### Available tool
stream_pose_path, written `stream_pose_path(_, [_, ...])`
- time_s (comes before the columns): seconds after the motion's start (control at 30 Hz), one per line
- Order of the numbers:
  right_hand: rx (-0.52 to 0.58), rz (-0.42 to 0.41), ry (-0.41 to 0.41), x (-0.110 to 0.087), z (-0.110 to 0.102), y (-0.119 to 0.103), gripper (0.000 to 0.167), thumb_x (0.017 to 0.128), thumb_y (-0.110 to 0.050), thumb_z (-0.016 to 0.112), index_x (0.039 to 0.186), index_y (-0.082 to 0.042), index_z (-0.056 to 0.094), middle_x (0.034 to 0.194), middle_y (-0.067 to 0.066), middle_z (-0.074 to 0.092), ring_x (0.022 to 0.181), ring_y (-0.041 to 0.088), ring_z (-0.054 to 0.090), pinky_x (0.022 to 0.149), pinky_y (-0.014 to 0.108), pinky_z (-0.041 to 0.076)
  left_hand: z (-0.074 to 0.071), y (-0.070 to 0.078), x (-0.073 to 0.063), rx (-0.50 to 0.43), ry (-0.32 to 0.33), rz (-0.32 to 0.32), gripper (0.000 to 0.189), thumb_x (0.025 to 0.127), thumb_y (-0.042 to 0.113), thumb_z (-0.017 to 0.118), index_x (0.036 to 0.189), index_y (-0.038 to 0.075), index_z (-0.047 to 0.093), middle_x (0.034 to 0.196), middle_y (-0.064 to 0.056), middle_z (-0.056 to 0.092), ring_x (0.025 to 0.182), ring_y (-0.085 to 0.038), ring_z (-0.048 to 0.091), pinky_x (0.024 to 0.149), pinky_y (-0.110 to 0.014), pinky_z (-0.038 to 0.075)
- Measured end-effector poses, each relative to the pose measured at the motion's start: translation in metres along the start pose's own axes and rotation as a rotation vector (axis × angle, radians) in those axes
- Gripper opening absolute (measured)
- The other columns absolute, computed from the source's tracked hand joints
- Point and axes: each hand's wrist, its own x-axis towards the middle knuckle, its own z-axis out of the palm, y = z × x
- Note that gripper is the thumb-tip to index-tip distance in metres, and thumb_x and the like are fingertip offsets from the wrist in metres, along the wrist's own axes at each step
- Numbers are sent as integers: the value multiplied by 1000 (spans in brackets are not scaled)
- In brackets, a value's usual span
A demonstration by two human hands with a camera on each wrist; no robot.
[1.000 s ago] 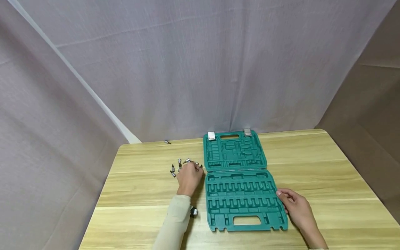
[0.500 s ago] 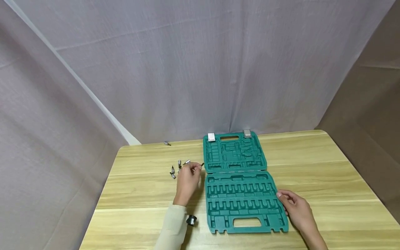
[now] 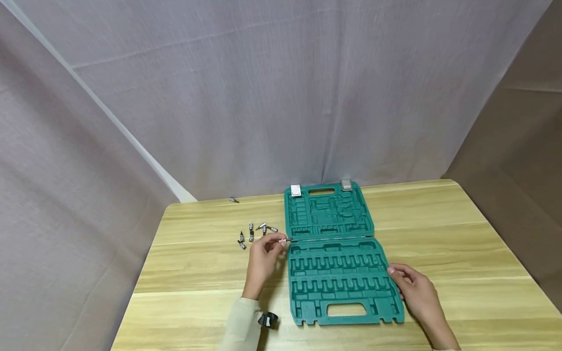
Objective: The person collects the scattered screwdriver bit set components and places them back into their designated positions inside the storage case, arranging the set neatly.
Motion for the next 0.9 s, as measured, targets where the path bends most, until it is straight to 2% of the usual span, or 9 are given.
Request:
stream_pose_path(0.07, [7,5,-7,-1,1,1,67,107,-55,56,144,0,60,88,3,70,70,14,64,64,29,55,0,-3,-3,-4,10,-12,12,98,-1,72,107,0,78,99,-16,77,84,-36,75,76,-42,64])
stream_pose_path(0.2, [6,10,-6,-3,3,2,66,106,-54,56,144,0,60,88,3,71,70,14,65,64,29,55,-1,-5,-9,45,23,-24,11,98,5,74,108,3,80,99,-14,78,84,-32,74,71,-30,62])
stream_pose_path(0.27, [2,6,1,-3,3,3,66,106,-54,57,143,0,61,89,3,71,69,14,64,63,28,54,-1,-5,-13,73,20,-16,12,99,8,73,108,4,80,99,-15,78,82,-32,73,67,-24,58])
stream_pose_path(0.4, [-4,9,2,-4,2,4,67,106,-55,56,143,1,61,90,3,71,69,13,64,63,28,54,1,-5,-19,59,-9,-21,12,100,4,70,109,2,78,98,-19,76,77,-31,68,58,-21,51])
stream_pose_path(0.53, [-7,24,-3,-5,0,5,70,106,-57,55,145,1,60,91,2,71,71,13,64,63,28,54,5,-8,-24,-2,-40,-51,15,99,-4,68,111,-2,76,102,-20,75,82,-26,70,64,-24,56])
stream_pose_path(0.7, [-22,-14,17,-4,0,3,67,107,-55,55,142,2,61,91,4,70,68,13,62,62,28,52,7,-9,-24,-112,-62,-95,22,98,-7,66,120,-8,70,115,-25,73,99,-31,74,79,-27,61])
stream_pose_path(0.8, [-30,-37,30,-2,0,0,65,107,-54,55,141,1,62,89,4,70,66,13,62,62,28,51,6,-9,-23,-165,-77,-118,26,98,-6,67,124,-10,67,119,-27,72,104,-32,74,81,-25,61])
stream_pose_path(0.9, [-34,-45,31,-1,0,-2,65,107,-55,54,141,1,62,86,5,69,67,14,62,62,28,51,5,-9,-21,-217,-91,-142,30,97,-5,69,127,-12,65,119,-28,72,102,-27,75,81,-25,61])
